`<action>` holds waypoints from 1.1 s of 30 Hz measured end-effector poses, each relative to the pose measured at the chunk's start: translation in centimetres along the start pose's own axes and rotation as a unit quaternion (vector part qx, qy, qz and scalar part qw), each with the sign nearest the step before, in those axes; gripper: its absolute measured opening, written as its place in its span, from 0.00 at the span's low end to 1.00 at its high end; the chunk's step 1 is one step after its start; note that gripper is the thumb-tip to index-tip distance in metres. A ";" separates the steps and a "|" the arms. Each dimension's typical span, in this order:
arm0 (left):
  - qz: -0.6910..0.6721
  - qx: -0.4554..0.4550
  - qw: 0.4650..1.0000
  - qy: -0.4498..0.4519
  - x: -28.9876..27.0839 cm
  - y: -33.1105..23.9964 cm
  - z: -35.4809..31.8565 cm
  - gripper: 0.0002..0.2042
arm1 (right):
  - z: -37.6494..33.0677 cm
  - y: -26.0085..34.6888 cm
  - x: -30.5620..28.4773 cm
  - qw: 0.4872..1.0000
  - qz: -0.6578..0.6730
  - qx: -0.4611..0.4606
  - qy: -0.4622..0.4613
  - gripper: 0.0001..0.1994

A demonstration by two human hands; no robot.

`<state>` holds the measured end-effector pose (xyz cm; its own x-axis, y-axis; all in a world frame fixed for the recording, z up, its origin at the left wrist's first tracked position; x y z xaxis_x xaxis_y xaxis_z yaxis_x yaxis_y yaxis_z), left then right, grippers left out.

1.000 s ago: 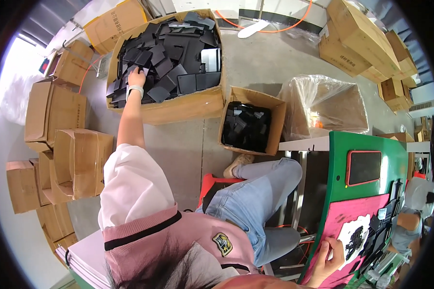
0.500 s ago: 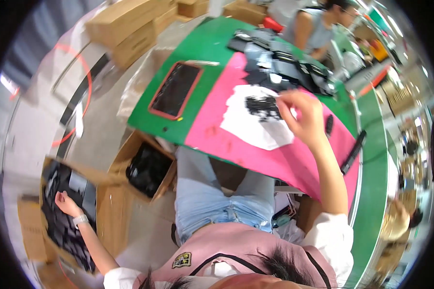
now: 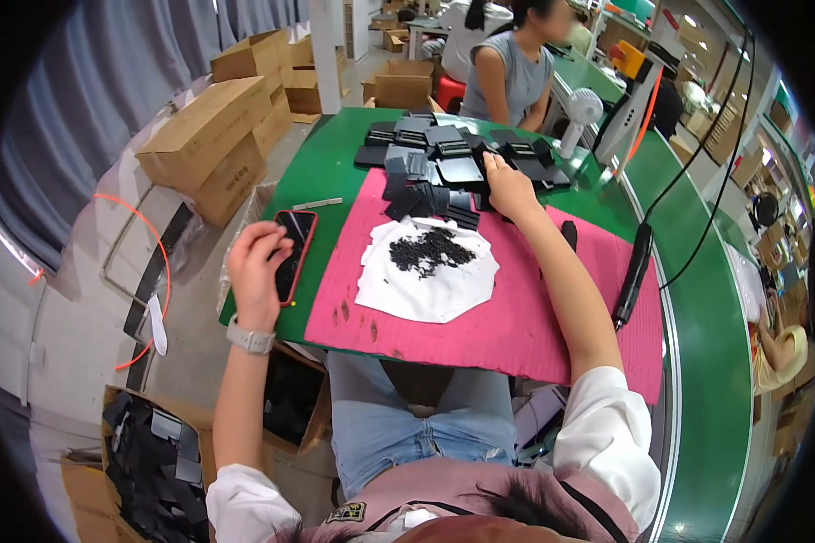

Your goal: Assembling small black plastic components by inserting screws using an electric screwdriver.

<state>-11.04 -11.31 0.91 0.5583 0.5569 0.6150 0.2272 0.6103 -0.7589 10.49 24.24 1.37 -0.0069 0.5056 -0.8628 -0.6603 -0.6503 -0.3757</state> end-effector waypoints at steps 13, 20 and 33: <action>0.089 -0.199 0.956 0.197 22.3 14.5 2.5 0.11 | -2.9 -3.2 -7.6 0.978 0.156 -0.016 -0.140 0.25; 0.080 -0.147 0.955 0.245 23.7 15.5 2.0 0.06 | -0.3 -2.9 0.6 0.992 0.042 0.014 -0.120 0.24; -0.044 -0.300 0.947 0.105 20.5 17.5 -0.2 0.16 | -12.6 4.4 -13.6 0.914 0.017 -0.219 -0.342 0.13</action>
<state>4.49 10.64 0.20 0.6481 0.3559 0.6733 0.6578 0.1839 -0.7304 17.14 7.40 7.16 -0.5888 0.6199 -0.5187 -0.2881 -0.7605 -0.5819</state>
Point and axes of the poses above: each hand's wrist, its own z-axis towards the middle knuckle, its own x-axis out of the palm, y = z × x, the point moved 9 cm from there along z, towards the middle knuckle, and after that the axes turned 15 degrees about -z, right-handed, at the moved point
